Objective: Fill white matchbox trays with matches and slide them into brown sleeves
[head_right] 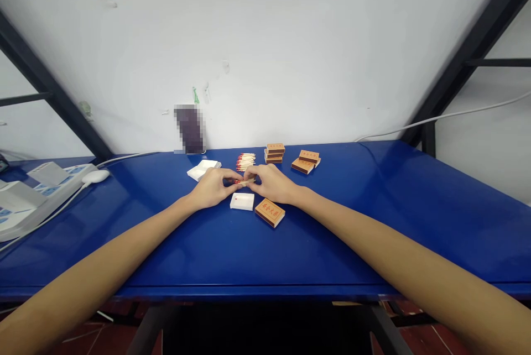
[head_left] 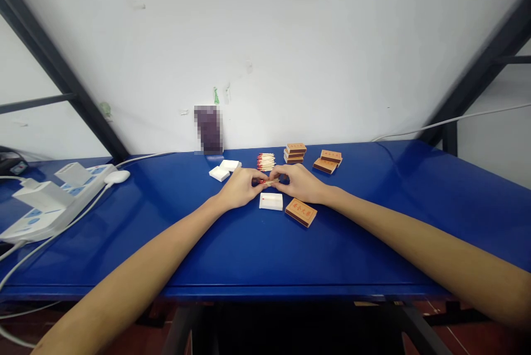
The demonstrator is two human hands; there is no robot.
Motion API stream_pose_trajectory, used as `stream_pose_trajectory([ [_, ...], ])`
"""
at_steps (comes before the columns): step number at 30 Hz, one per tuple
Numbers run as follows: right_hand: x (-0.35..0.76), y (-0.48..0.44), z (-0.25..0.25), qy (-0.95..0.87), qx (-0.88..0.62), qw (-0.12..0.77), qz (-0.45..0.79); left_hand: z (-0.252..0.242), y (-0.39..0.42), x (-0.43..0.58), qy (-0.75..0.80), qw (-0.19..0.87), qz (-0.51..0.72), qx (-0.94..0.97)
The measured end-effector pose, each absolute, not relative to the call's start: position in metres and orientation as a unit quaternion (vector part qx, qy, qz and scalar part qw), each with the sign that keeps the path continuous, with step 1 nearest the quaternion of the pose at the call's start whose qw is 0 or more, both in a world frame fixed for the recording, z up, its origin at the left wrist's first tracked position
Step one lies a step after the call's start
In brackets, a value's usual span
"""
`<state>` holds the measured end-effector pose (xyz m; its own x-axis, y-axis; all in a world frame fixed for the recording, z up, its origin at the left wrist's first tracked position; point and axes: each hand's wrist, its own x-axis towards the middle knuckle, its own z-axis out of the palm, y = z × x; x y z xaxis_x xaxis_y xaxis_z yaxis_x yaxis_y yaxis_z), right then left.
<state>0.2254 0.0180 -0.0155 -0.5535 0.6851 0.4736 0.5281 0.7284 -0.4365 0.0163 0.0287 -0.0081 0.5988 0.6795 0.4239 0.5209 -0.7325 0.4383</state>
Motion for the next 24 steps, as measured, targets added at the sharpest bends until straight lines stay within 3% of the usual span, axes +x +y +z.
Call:
stream_pose_trajectory([
  [18, 0.225, 0.012, -0.008, -0.857, -0.323, 0.384, 0.116, -0.002, 0.027, 0.013, 0.311, 0.105, 0.339, 0.882],
  [24, 0.222, -0.019, 0.012, -0.855, -0.35, 0.361, 0.132, 0.016, 0.005, 0.01, 0.269, 0.157, 0.339, 0.888],
])
